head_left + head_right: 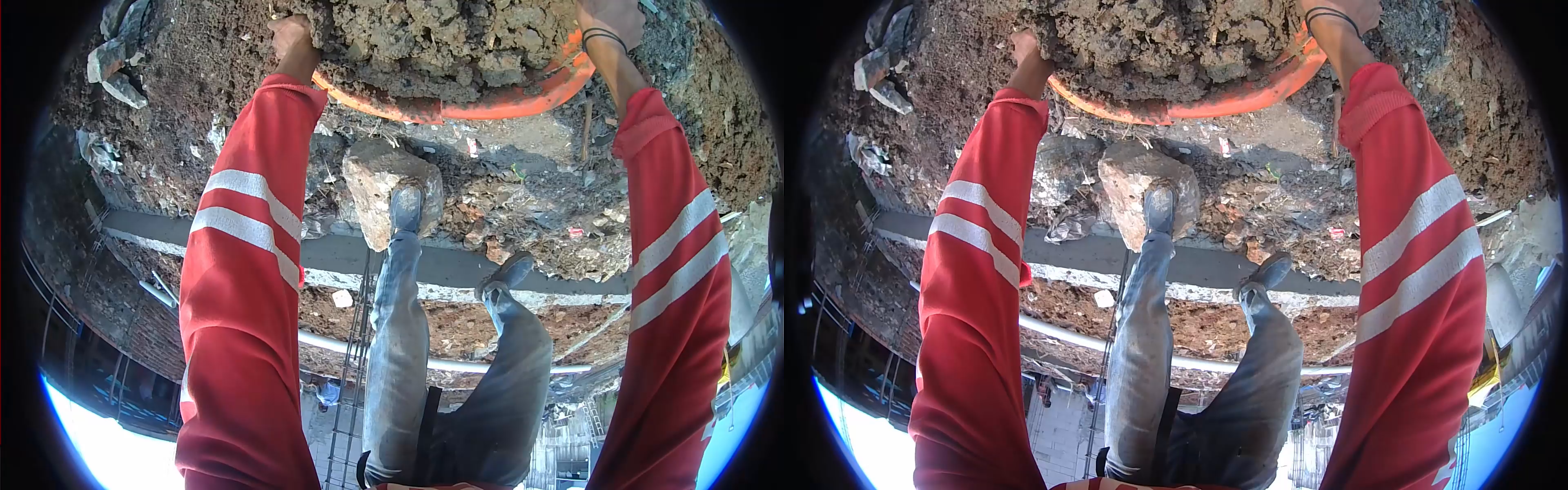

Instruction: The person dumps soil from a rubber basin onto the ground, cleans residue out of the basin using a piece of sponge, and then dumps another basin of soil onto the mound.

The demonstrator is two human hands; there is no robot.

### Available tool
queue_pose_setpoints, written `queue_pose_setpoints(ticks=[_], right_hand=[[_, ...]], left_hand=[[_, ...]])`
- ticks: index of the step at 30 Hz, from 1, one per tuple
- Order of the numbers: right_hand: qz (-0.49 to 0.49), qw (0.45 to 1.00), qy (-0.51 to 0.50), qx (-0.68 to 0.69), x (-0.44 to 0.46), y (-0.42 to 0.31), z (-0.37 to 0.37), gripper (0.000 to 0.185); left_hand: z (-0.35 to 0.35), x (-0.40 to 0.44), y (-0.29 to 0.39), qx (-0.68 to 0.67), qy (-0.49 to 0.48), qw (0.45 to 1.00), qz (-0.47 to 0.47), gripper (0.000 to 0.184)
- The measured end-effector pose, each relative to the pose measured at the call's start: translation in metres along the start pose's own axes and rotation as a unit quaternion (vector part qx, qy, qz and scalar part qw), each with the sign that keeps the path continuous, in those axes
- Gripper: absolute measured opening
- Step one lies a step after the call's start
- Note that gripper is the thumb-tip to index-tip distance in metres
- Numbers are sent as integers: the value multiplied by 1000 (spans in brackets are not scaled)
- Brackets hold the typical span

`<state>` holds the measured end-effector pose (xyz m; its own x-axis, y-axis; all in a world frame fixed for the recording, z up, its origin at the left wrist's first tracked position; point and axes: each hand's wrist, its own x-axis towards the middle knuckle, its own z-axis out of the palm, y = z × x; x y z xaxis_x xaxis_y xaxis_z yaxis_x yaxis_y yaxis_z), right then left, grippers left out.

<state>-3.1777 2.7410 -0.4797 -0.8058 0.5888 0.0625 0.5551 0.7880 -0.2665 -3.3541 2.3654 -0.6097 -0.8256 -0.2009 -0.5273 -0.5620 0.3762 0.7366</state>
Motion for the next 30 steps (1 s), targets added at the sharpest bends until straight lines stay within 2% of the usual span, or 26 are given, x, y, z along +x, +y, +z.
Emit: queue_pose_setpoints(ticks=[5, 8, 9, 10, 12, 14, 17, 19, 20, 21, 22, 23, 24, 25, 26, 27, 28, 29, 30], right_hand=[[-13, 1000, -2, 11, 3, -5, 0, 38], [-27, 999, -4, 25, 4, -11, -7, 37], [-35, 999, -3, 29, 7, -8, -2, 37], [-43, 999, -1, 34, 7, -9, -4, 37], [-59, 997, 4, 50, 3, -13, -9, 37], [-64, 996, -7, 66, -12, -14, -12, 37], [-61, 994, -22, 93, -38, -17, -24, 37], [-44, 989, -41, 132, -66, -21, -37, 37], [0, 982, -84, 169, -85, -21, -52, 34], [62, 974, -131, 174, -106, -18, -64, 31], [82, 966, -162, 182, -128, -8, -71, 30], [77, 969, -157, 174, -157, 13, -68, 28], [98, 953, -150, 243, -189, 24, -78, 26], [117, 960, -162, 195, -219, 37, -85, 27], [104, 951, -168, 240, -248, 49, -100, 30], [165, 948, -202, 181, -276, 60, -107, 33], [179, 942, -230, 168, -296, 67, -123, 35], [193, 936, -243, 164, -316, 76, -134, 34], [209, 932, -265, 133, -335, 87, -143, 33]], left_hand=[[-10, 18, -8, 57, -54, 996, 38, 33], [-30, 75, -48, 199, -135, 948, 210, 33], [-28, 36, -18, 126, -109, 985, 33, 35], [-28, 1, 10, 37, -46, 989, -135, 41], [-45, 4, 14, 3, -104, 990, -95, 48], [-44, -72, 16, 20, -63, 992, -112, 50], [-44, -157, 41, -3, -14, 999, -47, 54], [-43, -185, 25, 87, 48, 994, -52, 48], [-41, -238, 45, 152, 68, 985, -38, 46], [-51, -238, 7, 165, 49, 985, 25, 49], [-55, -260, -3, 238, 75, 968, 37, 49], [-64, -270, -31, 307, 48, 949, 48, 46], [-65, -313, -17, 215, -3, 976, 30, 42], [-69, -341, -19, 206, -40, 978, 15, 39], [-75, -358, -47, 261, -37, 964, 39, 38], [-76, -378, -77, 240, -31, 969, 53, 38], [-78, -400, -82, 213, -77, 974, -19, 40], [-80, -424, -73, 272, -87, 958, -27, 40], [-80, -443, -76, 270, -97, 957, -38, 41]])
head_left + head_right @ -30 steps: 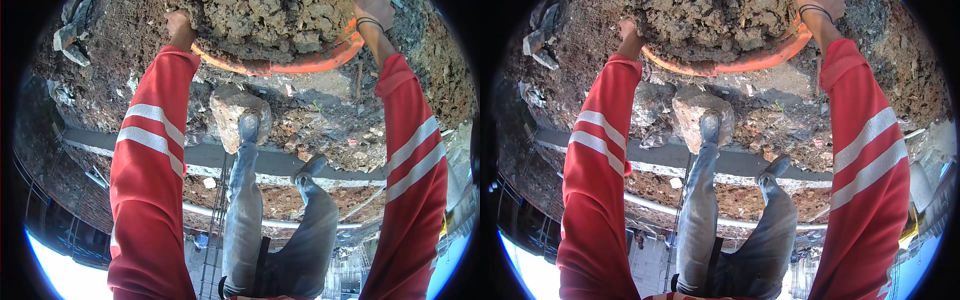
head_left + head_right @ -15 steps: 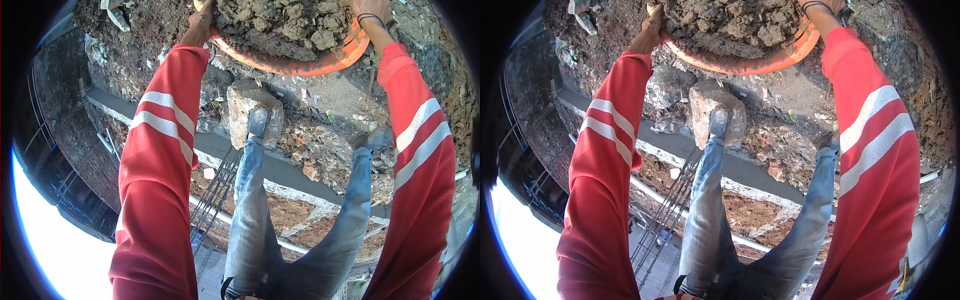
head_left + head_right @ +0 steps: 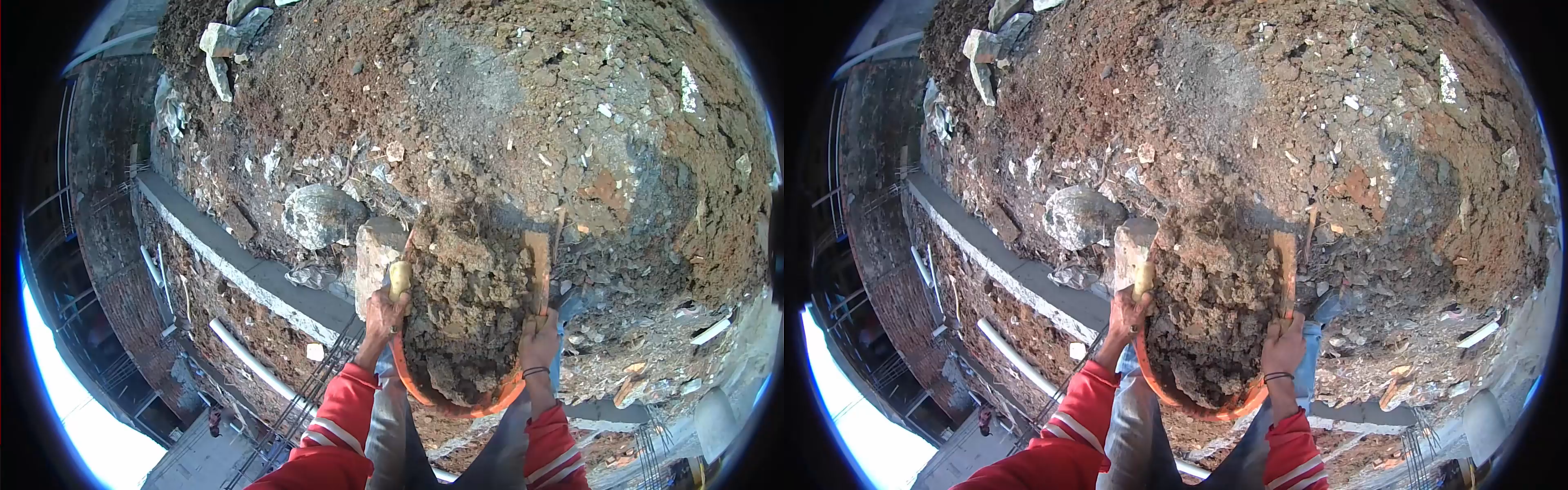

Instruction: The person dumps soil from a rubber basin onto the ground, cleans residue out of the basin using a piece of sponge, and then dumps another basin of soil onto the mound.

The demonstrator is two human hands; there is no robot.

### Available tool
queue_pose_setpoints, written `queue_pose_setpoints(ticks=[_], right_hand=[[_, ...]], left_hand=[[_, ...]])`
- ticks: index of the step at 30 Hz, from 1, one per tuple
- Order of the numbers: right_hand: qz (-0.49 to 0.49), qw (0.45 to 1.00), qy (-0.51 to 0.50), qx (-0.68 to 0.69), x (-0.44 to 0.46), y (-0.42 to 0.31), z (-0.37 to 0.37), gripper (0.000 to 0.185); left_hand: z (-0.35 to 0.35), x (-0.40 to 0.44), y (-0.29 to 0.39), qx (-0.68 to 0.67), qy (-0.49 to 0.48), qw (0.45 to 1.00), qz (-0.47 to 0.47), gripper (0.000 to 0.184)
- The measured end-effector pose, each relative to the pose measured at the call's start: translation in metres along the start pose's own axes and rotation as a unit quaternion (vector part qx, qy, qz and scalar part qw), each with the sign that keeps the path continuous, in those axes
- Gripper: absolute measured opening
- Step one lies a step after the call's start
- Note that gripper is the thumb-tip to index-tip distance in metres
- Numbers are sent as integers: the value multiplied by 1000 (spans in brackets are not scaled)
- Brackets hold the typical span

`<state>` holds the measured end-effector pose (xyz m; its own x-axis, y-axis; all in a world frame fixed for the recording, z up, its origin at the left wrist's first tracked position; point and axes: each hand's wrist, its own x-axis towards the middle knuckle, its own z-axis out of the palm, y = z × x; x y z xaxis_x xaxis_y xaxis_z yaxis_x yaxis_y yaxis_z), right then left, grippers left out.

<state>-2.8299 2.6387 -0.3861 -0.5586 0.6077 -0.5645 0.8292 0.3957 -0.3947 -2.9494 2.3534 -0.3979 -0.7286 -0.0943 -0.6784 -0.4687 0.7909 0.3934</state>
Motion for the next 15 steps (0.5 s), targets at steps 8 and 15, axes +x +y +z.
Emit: queue_pose_setpoints(ticks=[8, 15], right_hand=[[-6, 982, -184, -49, -6, -32, -136, 34], [62, 952, -212, 213, 165, -172, -292, 29]], left_hand=[[-67, -82, 59, 45, -136, 990, 8, 34], [-195, 6, 175, -559, -191, 806, -38, 35]])
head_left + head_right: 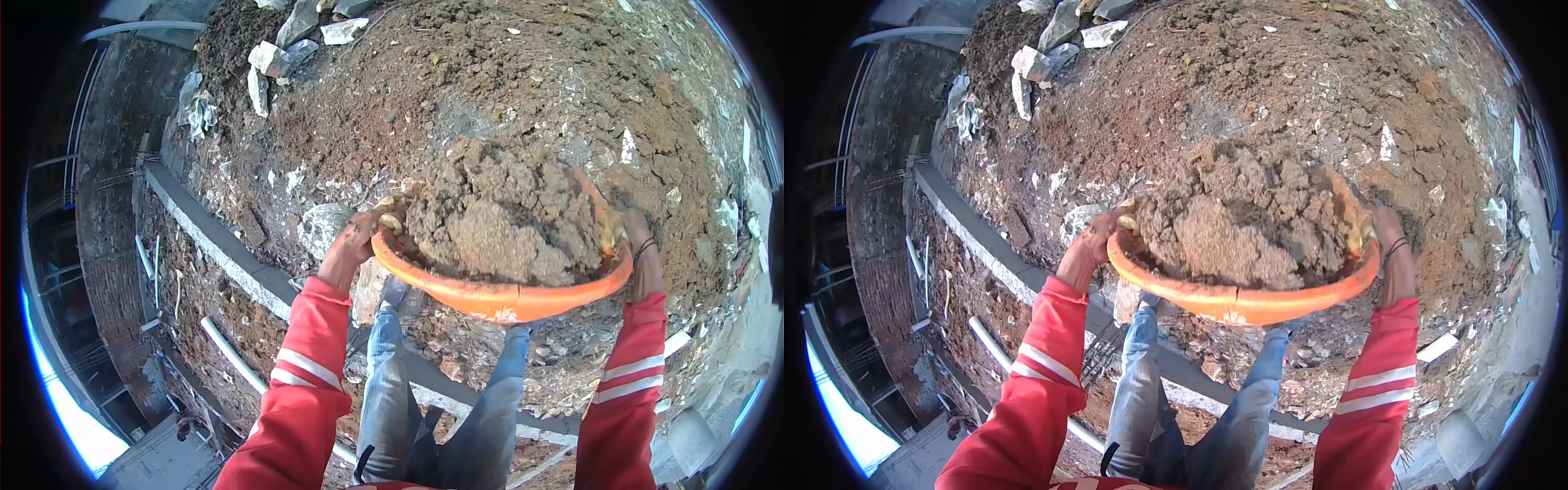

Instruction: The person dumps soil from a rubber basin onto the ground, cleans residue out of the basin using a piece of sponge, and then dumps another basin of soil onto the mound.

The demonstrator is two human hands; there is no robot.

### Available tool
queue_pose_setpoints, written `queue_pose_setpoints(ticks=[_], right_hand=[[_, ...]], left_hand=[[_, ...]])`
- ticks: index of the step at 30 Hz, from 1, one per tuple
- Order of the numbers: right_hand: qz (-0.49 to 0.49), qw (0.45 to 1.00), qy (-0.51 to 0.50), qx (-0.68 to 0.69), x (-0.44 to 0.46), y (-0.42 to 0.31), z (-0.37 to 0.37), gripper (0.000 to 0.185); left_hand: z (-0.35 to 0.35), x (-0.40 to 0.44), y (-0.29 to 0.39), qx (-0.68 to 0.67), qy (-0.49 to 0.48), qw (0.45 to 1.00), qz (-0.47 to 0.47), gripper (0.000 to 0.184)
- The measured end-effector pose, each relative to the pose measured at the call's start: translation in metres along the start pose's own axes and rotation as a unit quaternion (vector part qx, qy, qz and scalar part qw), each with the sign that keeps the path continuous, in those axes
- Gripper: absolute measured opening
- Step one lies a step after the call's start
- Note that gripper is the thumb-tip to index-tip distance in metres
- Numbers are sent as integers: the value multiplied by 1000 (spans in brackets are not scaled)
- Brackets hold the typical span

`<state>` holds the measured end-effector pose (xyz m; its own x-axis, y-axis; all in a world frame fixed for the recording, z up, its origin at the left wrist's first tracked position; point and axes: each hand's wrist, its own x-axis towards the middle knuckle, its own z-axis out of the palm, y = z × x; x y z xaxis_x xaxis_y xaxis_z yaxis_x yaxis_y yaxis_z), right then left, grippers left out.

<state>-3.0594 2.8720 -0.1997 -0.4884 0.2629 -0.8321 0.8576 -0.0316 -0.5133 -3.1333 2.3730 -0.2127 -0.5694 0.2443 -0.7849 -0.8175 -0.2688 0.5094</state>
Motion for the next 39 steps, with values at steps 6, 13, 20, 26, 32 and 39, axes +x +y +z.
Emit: queue_pose_setpoints(ticks=[6, 13, 20, 26, 32, 39], right_hand=[[-56, 953, 158, -254, -67, 108, 33, 36], [13, 998, 56, 36, -206, 128, 40, 47], [-122, 991, 54, 6, -297, 5, 52, 42], [-89, 823, 248, -503, -290, -49, 84, 62], [-197, 818, 240, -483, -218, 23, 9, 79], [-331, 731, 222, -553, -183, 117, -104, 70]], left_hand=[[-36, -11, -123, 386, 107, 916, -17, 56], [-21, -115, -127, 404, 155, 901, -39, 70], [-31, -154, -96, 287, 111, 948, 84, 62], [-96, -220, -140, 241, 367, 893, 96, 45], [-128, -314, -324, 129, 614, 778, 30, 37], [48, -417, -537, -59, 574, 810, -107, 39]])
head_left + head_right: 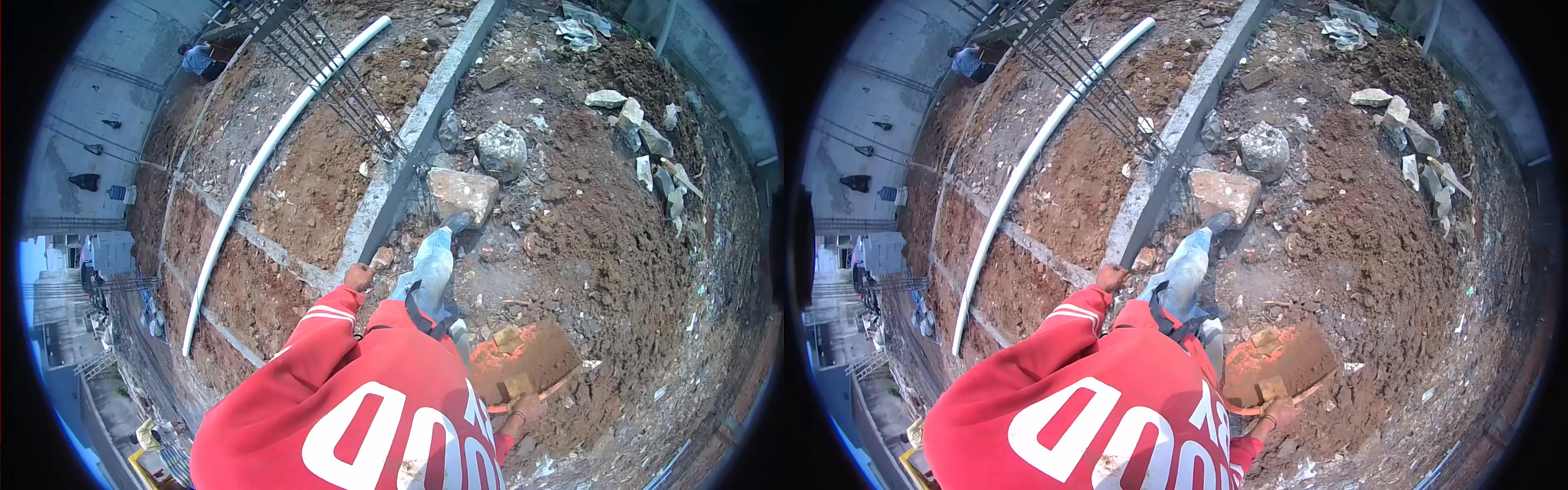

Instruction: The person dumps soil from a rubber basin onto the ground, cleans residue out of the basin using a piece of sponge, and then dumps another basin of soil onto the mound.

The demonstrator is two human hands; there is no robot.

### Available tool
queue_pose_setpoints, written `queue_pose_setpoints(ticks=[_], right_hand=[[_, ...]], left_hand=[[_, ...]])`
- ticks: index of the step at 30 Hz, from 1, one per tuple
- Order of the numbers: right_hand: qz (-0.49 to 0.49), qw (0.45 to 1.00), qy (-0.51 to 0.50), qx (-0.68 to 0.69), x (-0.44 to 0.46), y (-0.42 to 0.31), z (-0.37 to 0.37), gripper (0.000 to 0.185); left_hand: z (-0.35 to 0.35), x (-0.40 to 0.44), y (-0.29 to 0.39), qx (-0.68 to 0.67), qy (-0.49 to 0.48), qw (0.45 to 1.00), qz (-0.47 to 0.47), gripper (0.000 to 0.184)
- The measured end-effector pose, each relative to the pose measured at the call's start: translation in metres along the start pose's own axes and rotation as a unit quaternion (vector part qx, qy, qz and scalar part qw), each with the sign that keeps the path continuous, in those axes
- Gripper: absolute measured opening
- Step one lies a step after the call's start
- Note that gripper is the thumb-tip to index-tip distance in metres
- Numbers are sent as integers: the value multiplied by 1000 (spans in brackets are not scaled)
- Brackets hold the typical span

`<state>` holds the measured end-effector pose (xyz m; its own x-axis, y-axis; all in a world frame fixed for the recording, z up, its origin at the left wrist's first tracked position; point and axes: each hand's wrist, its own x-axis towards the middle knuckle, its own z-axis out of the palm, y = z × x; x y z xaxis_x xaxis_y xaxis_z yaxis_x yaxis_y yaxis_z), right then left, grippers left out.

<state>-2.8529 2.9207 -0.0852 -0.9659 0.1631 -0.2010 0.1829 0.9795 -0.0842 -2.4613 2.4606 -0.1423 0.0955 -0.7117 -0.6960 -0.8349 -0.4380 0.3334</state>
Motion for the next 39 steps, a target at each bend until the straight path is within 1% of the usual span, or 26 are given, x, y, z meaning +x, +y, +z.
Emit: queue_pose_setpoints(ticks=[1, 2, 3, 6, 7, 8, 9, 11, 12, 15, 17, 19, 21, 22, 23, 24, 25, 26, 28, 30, 32, 34, 35, 36, 38, 39], right_hand=[[17, 999, -43, 9, -11, 5, -1, 65], [36, 996, -86, 17, -20, 12, 2, 60], [23, 996, -84, 16, -25, 18, 6, 60], [7, 968, -213, -130, -34, 16, 19, 54], [-5, 964, -220, -148, -37, 11, 22, 54], [-18, 965, -213, -150, -45, 3, 26, 54], [-36, 968, -199, -147, -52, -7, 26, 55], [-89, 969, -182, -142, -69, -36, 27, 56], [-117, 967, -178, -141, -79, -52, 25, 56], [-220, 942, -189, -169, -116, -118, 12, 59], [-305, 909, -192, -207, -145, -167, 2, 62], [-359, 898, -171, -188, -171, -208, 13, 66], [-438, 864, -193, -156, -213, -262, 10, 62], [-512, 840, -133, -124, -226, -278, 23, 54], [-518, 840, -124, -104, -254, -312, 26, 54], [-548, 822, -124, -95, -288, -346, 10, 45], [-576, 803, -125, -84, -327, -377, 5, 37], [-576, 806, -119, -66, -365, -408, 13, 37], [-620, 773, -129, -25, -427, -468, 3, 32], [-660, 739, -131, 30, -508, -527, -18, 34], [-726, 659, -149, 130, -558, -572, -16, 36], [-675, 678, -277, 89, -612, -608, -38, 39], [-668, 683, -284, 84, -636, -620, -47, 39], [-647, 655, -370, 125, -656, -631, -55, 37], [-614, 625, -455, 159, -694, -653, -78, 35], [-633, 579, -484, 174, -715, -663, -93, 34]], left_hand=[[9, -24, -37, -59, -28, 997, -46, 38], [28, -31, -97, -49, -30, 997, -48, 32], [45, -33, -140, -40, -33, 997, -50, 26], [19, -118, -132, -76, -57, 984, -149, 25], [31, -111, -173, -102, -77, 981, -144, 24], [43, -106, -204, -130, -95, 977, -138, 23], [34, -119, -193, -146, -88, 974, -147, 23], [-5, -148, -153, -226, -13, 957, -182, 23], [-3, -139, -169, -300, -6, 937, -180, 25], [-13, -127, -186, -325, 30, 932, -158, 26], [-27, -119, -197, -342, 46, 921, -180, 25], [-32, -105, -224, -357, 47, 919, -159, 25], [-40, -92, -249, -376, 124, 896, -202, 26], [-44, -78, -267, -375, 160, 889, -208, 23], [-55, -64, -284, -400, 187, 873, -205, 21], [-57, -45, -307, -432, 196, 854, -214, 21], [-71, -20, -327, -462, 206, 834, -221, 21], [-96, 5, -343, -437, 198, 845, -237, 20], [-137, 39, -352, -418, 176, 853, -259, 19], [-198, 73, -350, -540, 166, 771, -294, 17], [-267, 101, -344, -623, 132, 747, -190, 20], [-348, 116, -322, -605, 126, 770, -154, 29], [-381, 128, -321, -614, 122, 770, -123, 40], [-410, 139, -322, -623, 117, 768, -95, 52], [-480, 135, -317, -654, 133, 745, -5, 69], [-517, 126, -310, -639, 160, 752, -2, 72]])
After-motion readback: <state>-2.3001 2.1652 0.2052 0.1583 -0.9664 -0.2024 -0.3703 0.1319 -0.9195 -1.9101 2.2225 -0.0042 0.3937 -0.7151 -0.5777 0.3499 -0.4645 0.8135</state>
